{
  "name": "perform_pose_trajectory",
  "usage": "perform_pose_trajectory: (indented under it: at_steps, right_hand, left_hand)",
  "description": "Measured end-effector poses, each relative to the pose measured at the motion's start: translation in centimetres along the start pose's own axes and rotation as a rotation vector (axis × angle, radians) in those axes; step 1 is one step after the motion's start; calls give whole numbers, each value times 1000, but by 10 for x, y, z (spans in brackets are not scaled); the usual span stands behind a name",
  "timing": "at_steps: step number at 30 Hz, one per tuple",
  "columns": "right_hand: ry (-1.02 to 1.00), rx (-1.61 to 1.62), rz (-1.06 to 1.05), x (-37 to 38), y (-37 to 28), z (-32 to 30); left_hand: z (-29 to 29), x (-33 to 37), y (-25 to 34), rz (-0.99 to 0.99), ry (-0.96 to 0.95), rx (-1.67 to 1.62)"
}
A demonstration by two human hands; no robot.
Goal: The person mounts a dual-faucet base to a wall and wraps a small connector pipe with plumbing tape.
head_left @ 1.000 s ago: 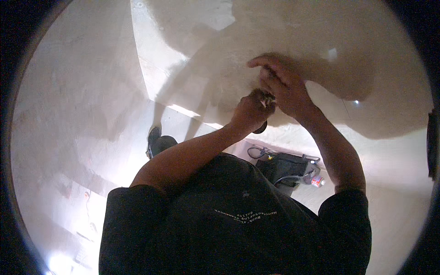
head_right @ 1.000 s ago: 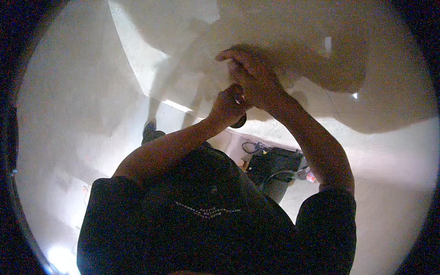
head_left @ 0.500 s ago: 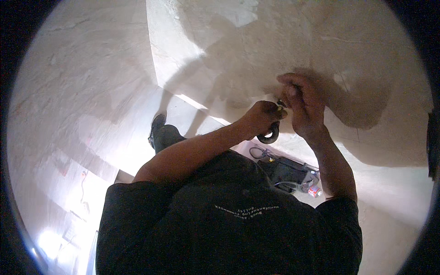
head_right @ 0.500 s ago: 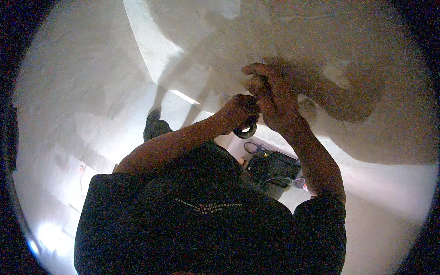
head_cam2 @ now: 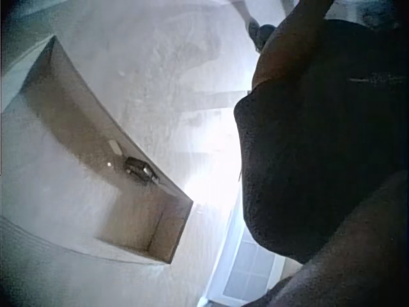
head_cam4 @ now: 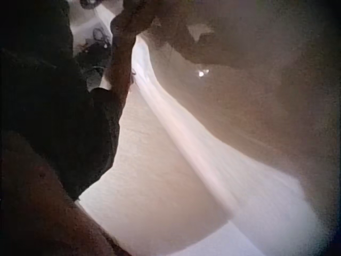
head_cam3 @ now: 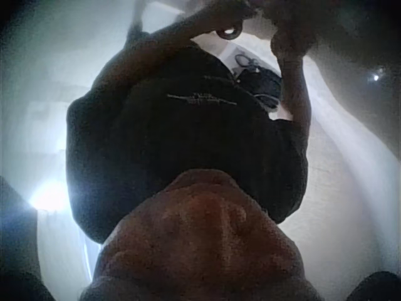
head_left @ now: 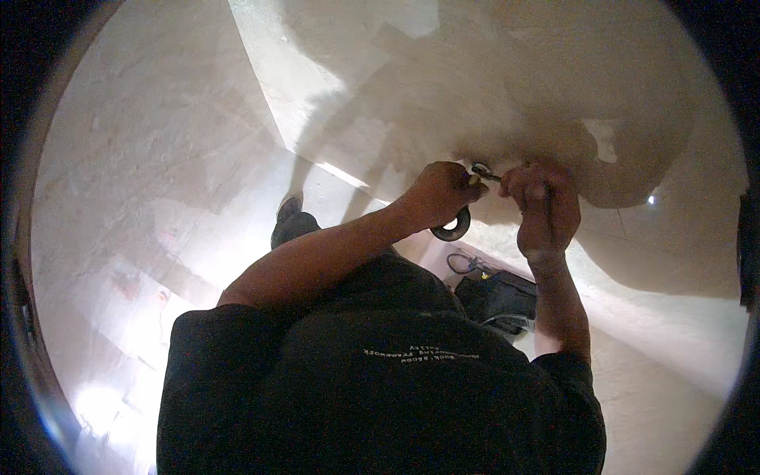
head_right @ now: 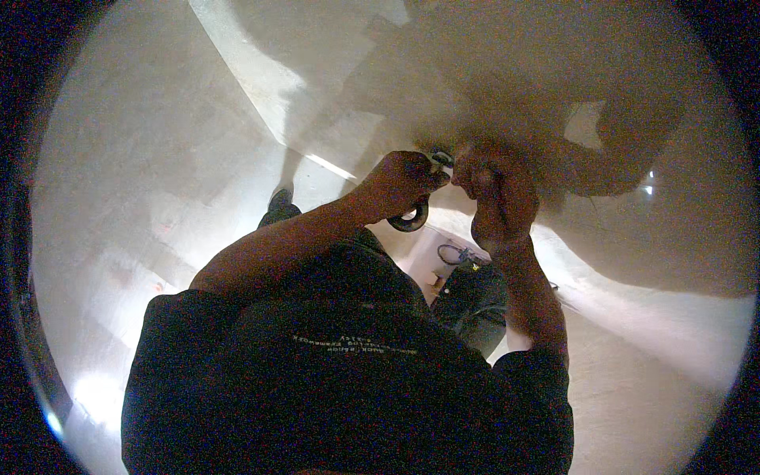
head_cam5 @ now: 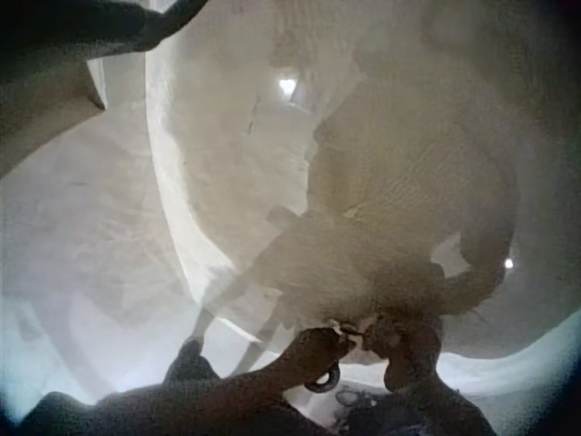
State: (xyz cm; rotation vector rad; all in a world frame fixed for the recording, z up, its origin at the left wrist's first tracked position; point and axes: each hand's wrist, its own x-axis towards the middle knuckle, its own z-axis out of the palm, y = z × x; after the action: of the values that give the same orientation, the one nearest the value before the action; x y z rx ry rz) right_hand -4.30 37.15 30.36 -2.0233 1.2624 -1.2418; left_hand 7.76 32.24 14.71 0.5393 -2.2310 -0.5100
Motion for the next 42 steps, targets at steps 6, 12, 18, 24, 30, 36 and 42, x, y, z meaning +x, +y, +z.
perform_pose_trajectory:
  at_steps: [6,12,18,24,30,36,42]
  right_hand:
    - [105,124,-109,-20,6,-3]
    - [192,351,-132,-45,26,-5]
    - [503,249,0,-57,32,4]
    - [251,-631,-172,-45,5,-1]
    - [119,-742,208,-47,-7,-8]
    - [23,-710,-28,-27,-49,-27]
    - [436,-454,583,-68,-86,-41]
  left_hand:
    - [-10,8,9,-458,-113,-407]
    - [-42,17,19,-528,-205,-230]
    - [-44,27,23,-580,-188,-174]
    - [-46,15,7,-282,-283,-130]
    - [-74,18,21,-933,-467,-742]
    - [-71,3,0,-942,-483,-976]
    - [-69,9,-16,-1110,-456,-1337]
